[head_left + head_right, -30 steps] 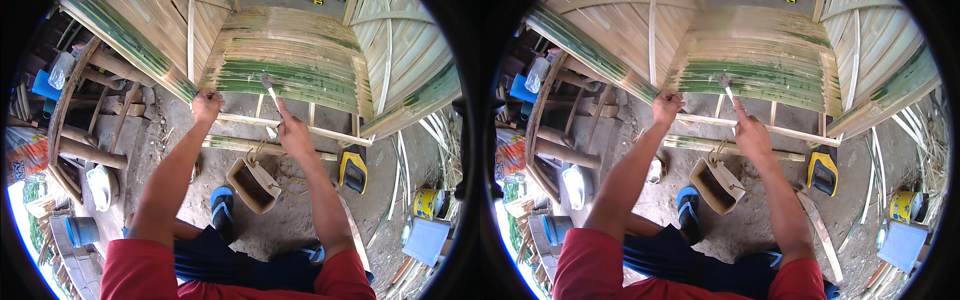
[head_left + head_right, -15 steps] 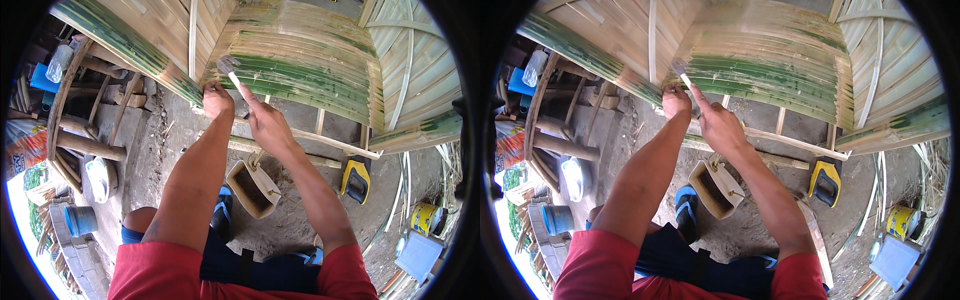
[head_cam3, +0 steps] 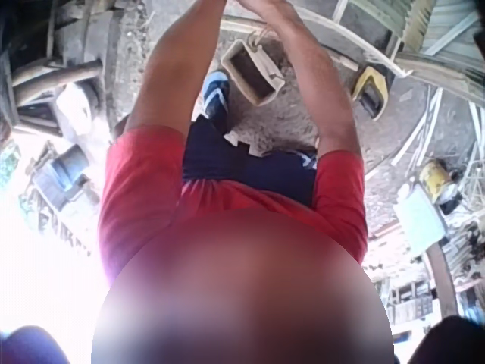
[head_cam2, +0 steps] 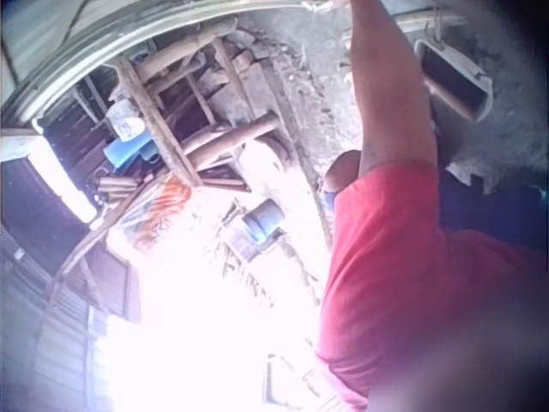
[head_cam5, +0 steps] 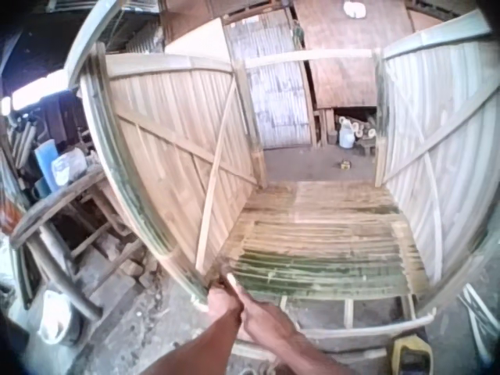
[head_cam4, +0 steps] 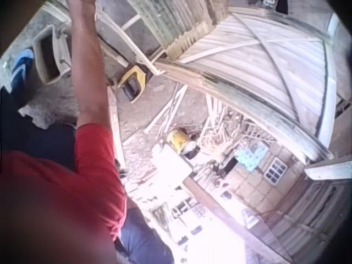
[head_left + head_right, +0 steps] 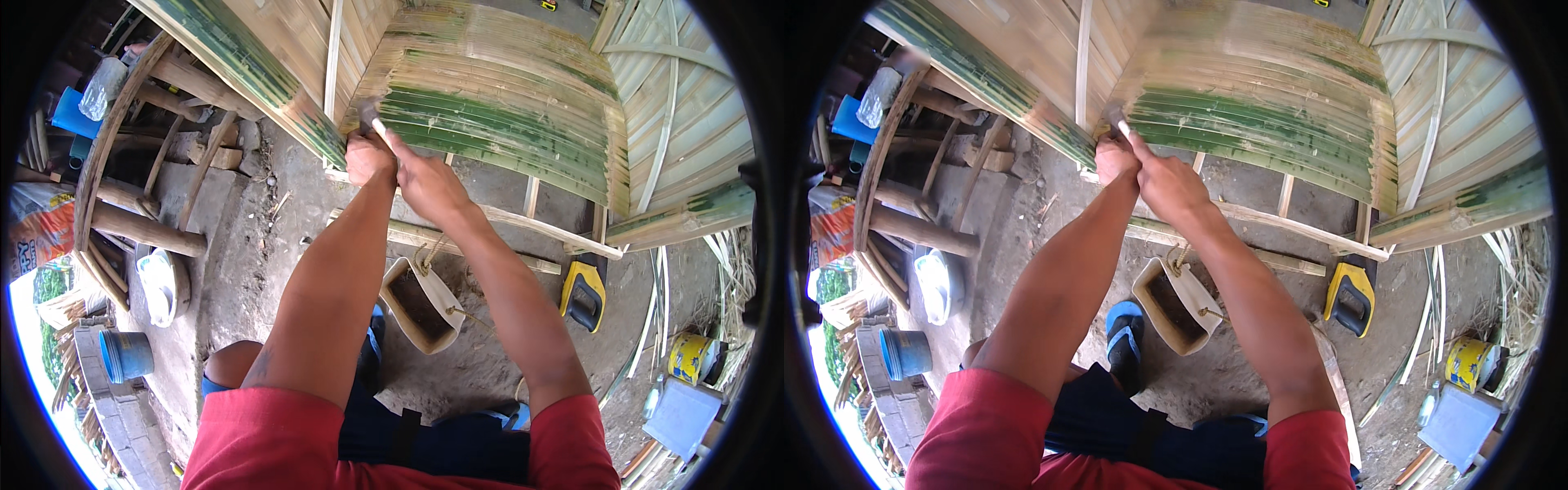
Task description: The person assembles a bamboo frame by nailing thin bamboo strips to a larger structure. They use a hammer to drive nails and a hand saw to cut bamboo pieces to size, working in a cluttered workshop environment.
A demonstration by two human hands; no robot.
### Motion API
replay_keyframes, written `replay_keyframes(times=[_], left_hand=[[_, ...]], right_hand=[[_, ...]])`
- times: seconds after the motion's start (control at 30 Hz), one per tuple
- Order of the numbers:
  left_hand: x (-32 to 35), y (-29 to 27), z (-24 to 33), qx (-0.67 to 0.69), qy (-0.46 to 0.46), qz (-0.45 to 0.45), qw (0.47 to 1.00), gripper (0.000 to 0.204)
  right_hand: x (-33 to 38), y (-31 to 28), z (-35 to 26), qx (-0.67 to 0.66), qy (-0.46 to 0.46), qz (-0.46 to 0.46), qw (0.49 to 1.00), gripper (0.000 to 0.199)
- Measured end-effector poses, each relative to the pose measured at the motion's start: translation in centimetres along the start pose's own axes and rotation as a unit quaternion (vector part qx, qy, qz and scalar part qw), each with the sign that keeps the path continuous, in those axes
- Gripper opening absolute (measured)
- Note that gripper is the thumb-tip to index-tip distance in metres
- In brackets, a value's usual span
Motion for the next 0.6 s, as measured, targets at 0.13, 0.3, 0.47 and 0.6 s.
replay_keyframes(times=[0.13, 0.3, 0.47, 0.6], left_hand=[[0.7, -2.1, -1.8, -0.013, 0.149, -0.052, 0.987, 0.029], [0.9, -5.7, -8.3, -0.073, 0.519, -0.121, 0.843, 0.033], [0.9, -5.0, -10.5, -0.078, 0.537, -0.099, 0.834, 0.039], [1.1, -4.0, -10.3, -0.085, 0.53, -0.069, 0.841, 0.038]], right_hand=[[1.6, -0.8, -1.6, -0.038, -0.088, 0.144, 0.985, 0.073], [1.8, 0.1, -1.5, -0.045, -0.106, 0.158, 0.981, 0.072], [0.6, 1.2, -1.7, 0.031, -0.082, 0.085, 0.993, 0.074], [0.6, 0.6, -2.5, -0.047, -0.164, 0.249, 0.953, 0.076]])
Point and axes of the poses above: each hand's wrist, its own x-axis away from the middle knuckle, its own y-axis out of the palm, z = x × y, the point moved 1 cm from there along -x, towards the middle knuckle, and after that the axes turned 9 degrees about -y, right-handed, at the moved point
